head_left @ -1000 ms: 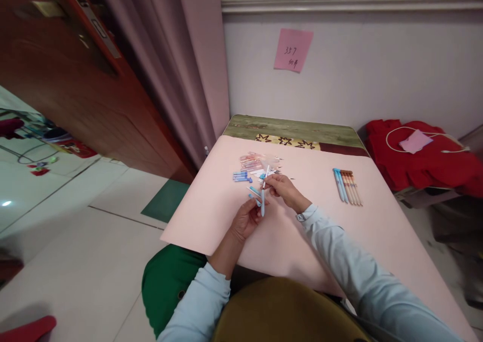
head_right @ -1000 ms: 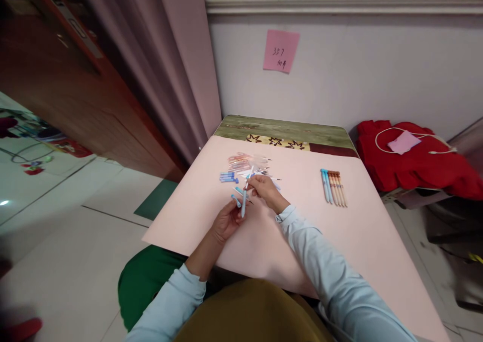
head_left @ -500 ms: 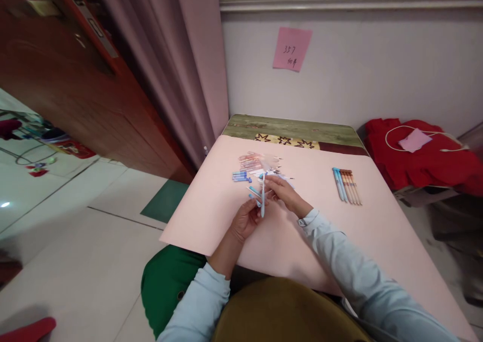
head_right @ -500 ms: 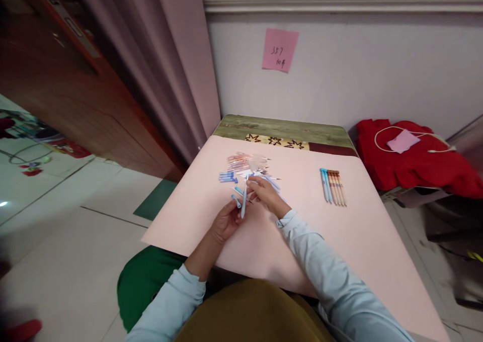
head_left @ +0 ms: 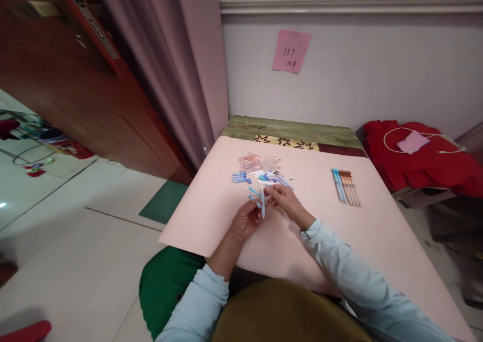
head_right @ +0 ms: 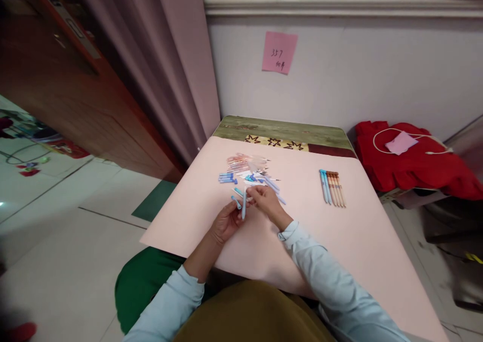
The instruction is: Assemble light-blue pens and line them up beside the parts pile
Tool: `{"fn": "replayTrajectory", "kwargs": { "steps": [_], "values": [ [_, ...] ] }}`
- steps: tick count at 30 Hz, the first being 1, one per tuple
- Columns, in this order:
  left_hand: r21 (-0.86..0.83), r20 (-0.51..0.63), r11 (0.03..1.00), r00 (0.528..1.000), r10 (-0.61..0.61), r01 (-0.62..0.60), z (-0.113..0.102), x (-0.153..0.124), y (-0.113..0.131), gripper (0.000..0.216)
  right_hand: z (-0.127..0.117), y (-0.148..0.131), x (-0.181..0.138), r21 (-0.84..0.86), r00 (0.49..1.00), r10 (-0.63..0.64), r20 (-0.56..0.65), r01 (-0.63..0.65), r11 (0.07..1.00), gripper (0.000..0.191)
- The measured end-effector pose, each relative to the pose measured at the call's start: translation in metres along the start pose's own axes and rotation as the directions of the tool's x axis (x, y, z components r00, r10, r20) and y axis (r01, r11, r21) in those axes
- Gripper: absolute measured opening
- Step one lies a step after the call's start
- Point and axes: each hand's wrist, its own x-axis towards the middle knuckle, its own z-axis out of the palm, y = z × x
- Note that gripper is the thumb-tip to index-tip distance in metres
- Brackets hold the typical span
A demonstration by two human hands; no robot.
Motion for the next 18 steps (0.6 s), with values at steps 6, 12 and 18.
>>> {"fn": "replayTrajectory", "kwargs": {
  "steps": [6,12,18],
  "values": [
    [0.026,0.022,1.0,1.0,0.017,-0.018,0.001,0.001,-0.002,0.029,0.006,0.008,-0.025,0.094,0.998,0.004,0.064,-0.01,0.995,0.034],
    [-0.002,0.044,0.999,0.998,0.045,-0.045,0.004,0.001,-0.001,0.03,0.013,0.006,-0.024,0.275,0.997,0.071,-0.03,-0.06,0.96,0.03],
    [-0.102,0.057,0.992,0.995,0.083,-0.076,0.003,0.004,0.0,0.026,-0.003,0.0,-0.037,0.139,0.989,0.002,-0.147,0.019,0.99,0.024]
  ]
}}
